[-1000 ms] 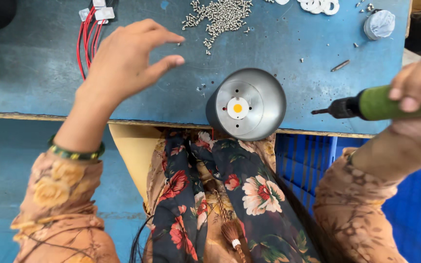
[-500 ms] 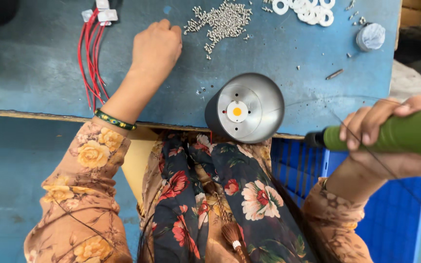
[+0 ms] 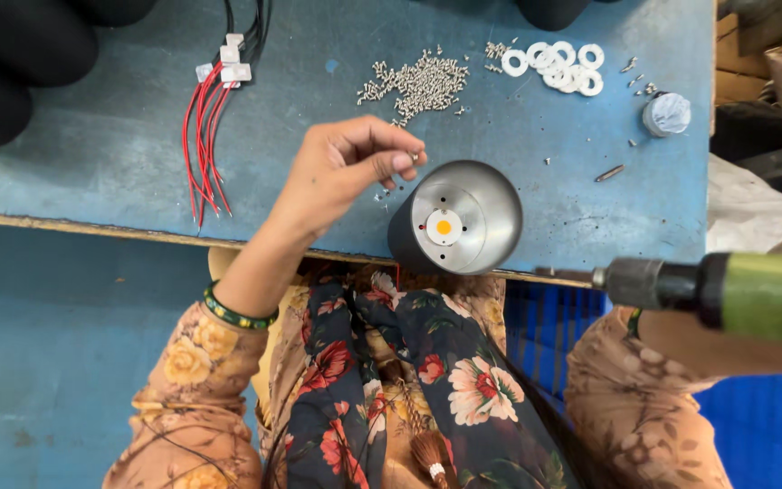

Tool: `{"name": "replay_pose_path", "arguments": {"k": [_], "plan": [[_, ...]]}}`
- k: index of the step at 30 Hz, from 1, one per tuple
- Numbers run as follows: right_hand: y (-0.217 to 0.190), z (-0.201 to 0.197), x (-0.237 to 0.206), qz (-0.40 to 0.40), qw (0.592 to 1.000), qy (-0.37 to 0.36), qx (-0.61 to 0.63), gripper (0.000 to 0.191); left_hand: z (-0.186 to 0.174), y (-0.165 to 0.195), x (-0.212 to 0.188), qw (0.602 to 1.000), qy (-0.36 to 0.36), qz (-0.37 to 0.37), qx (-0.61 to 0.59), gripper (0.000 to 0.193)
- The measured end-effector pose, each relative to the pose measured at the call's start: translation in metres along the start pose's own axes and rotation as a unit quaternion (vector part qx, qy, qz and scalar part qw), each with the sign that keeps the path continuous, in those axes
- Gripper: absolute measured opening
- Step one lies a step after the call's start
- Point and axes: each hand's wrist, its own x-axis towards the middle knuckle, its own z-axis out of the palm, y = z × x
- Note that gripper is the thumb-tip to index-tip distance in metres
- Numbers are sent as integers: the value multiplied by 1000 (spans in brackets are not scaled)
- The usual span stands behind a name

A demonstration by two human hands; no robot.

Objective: The person picks a black cylindrical lamp housing from the bench, threads the red and black wires through the base, attaches an LED module to the wires, seats the LED inside the housing, and uses an electric screwdriver to drive screws securing the LED module, then sets the assembled unit aside.

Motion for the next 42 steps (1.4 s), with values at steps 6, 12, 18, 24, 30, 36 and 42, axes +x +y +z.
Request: {"name": "replay_pose_path", "arguments": {"k": [6,12,18,24,30,36,42], "plan": [[30,21,47,-110,983,126,-77,55,12,3,-9,1000,19,0,1,17],[65,43,97,-162,970,171,-56,61,24,5,-15,999,19,18,31,15],[72,49,110,-158,968,192,-27,65,27,6,-18,999,19,26,14,16],[65,35,103,-156,968,192,-33,57,29,4,-18,1000,5,2,-31,18],[67,35,101,-161,967,192,-44,57,30,-1,-15,998,-3,3,-55,21],[67,34,110,-157,971,178,-40,62,29,-2,-15,998,3,-4,-66,20],[65,36,104,-142,968,204,-29,61,31,-2,-17,999,-2,-6,-52,20]]}}
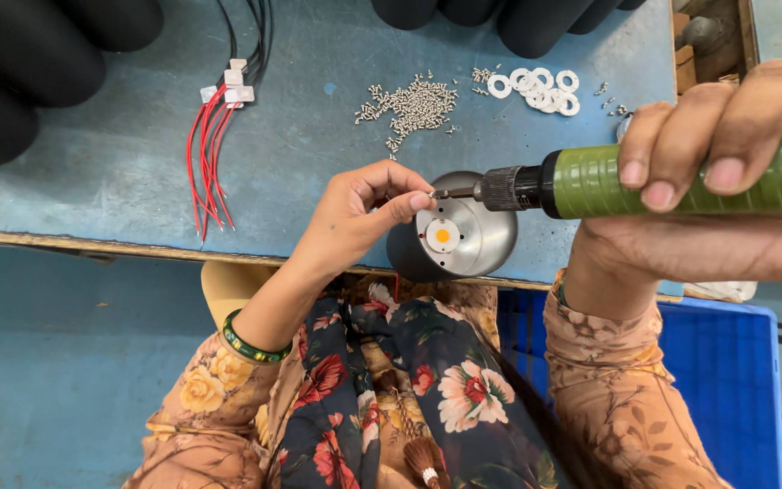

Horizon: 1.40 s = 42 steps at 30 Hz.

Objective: The person picks a black cylindrical lamp housing from the bench, threads the red and black wires through the base, attaches an LED module to the wires, seats the LED inside the housing, and uses an electric screwdriver to drive screws securing the LED module, then sets the assembled unit aside.

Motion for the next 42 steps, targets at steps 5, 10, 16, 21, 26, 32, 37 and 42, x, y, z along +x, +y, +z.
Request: {"name": "replay_pose_path", "arguments": {"k": [5,10,16,21,26,32,37,42], "plan": [[2,-1,4,-16,999,-32,9,61,4,11,-2,992,19,35,116,17],[1,-3,-5,-8,1000,-27,6,60,9,36,-10,953,13,141,267,27],[-20,-13,-13,39,992,-104,-60,57,3,54,-20,879,-27,214,426,66],[-34,5,-19,141,978,-146,-44,56,-2,59,-15,795,-135,265,529,60],[-58,7,-24,270,942,-182,-85,57,-7,58,-7,766,-182,272,552,52],[-57,1,-34,292,931,-207,-73,62,-5,52,-6,804,-204,250,499,53],[-62,9,-23,318,899,-272,-132,52,-5,51,-7,813,-206,248,485,57],[-53,12,-26,297,902,-270,-157,75,-6,48,-8,814,-208,250,481,59]]}}
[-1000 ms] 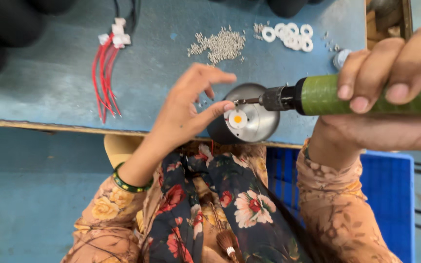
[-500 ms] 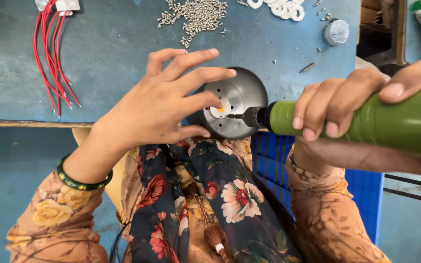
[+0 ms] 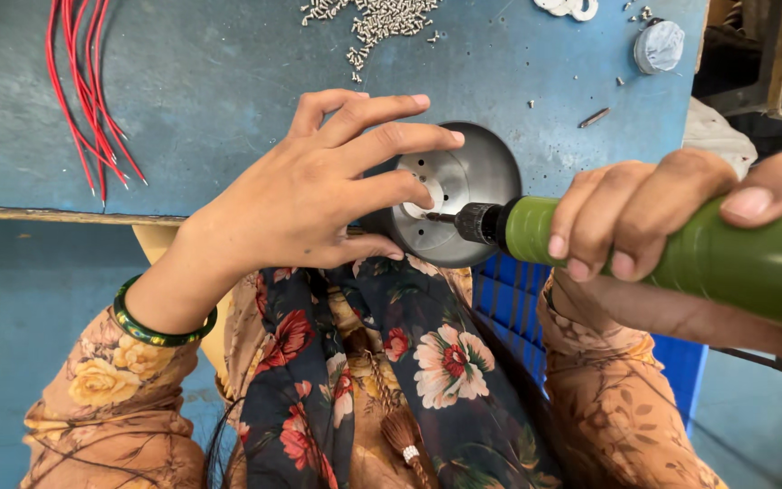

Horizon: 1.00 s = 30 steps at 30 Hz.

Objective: The person picks a black cylindrical lamp housing from the bench, threads the red and black wires through the base, attaches an LED module to the wires, seats the LED inside the housing, and uses an electric screwdriver to drive screws securing the LED module, then sets the assembled unit aside.

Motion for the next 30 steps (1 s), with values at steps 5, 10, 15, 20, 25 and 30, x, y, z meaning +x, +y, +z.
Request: {"name": "replay_pose_path", "arguments": {"k": [5,10,15,20,25,30], "plan": [[-1,2,13,28,1000,-3,-10,72,16,-6,-3,997,62,-4,-55,100],[-9,-6,32,95,993,-61,38,20,50,-10,-1,969,86,-74,-222,129],[-1,-2,38,79,992,-51,78,22,61,-12,-2,968,119,-81,-207,125],[15,-11,60,0,968,-210,139,14,65,-10,-1,963,151,-84,-207,118],[17,-12,62,68,963,-211,154,22,66,-7,0,958,159,-94,-218,115],[19,-19,59,42,961,-237,140,14,63,-7,1,959,161,-90,-215,116]]}}
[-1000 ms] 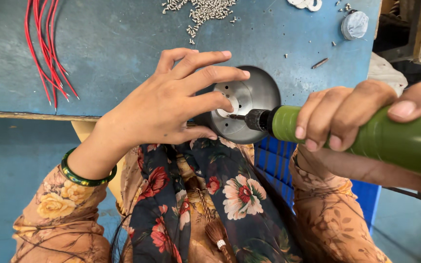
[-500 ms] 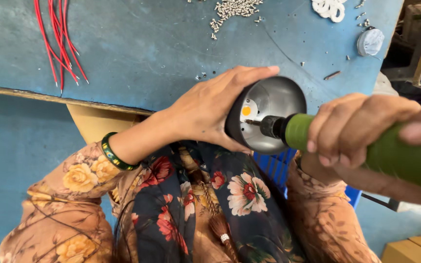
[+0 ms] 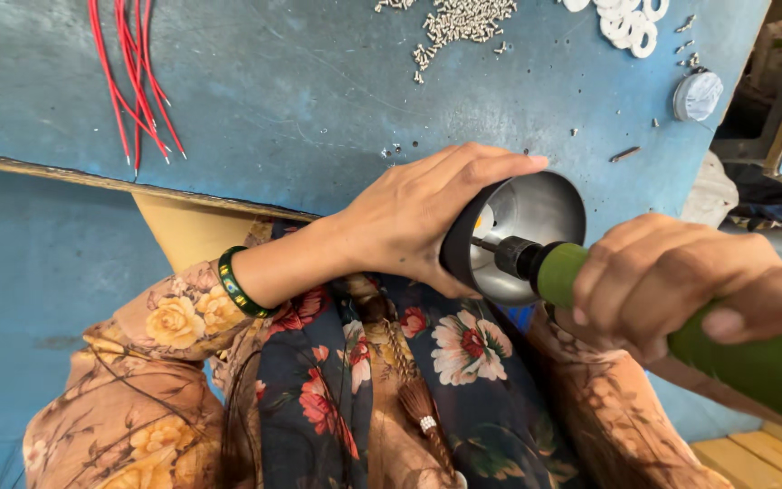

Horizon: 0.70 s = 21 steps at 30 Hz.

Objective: The person picks a black cylindrical lamp housing from the bench, threads the red and black wires through the base, attaches an LED module to the wires, seats the LED inside the housing, and uses an electric screwdriver to drive screws securing the LED module, then sets the assembled unit aside.

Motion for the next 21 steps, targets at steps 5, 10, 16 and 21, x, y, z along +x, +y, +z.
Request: {"name": "replay_pose_path", "arguments": {"k": [5,10,16,21], "plan": [[0,10,-17,-41,993,82,-80,29,-3,-1,-1,1000,-11,-9,10,120],[23,-3,-48,-163,966,186,-72,48,-7,1,-2,999,-33,-38,11,122],[41,-9,-62,-228,924,293,-93,70,-8,2,1,999,-29,-21,16,122],[39,-1,-42,-175,930,303,-111,66,-7,2,0,999,-30,-33,9,120]]}}
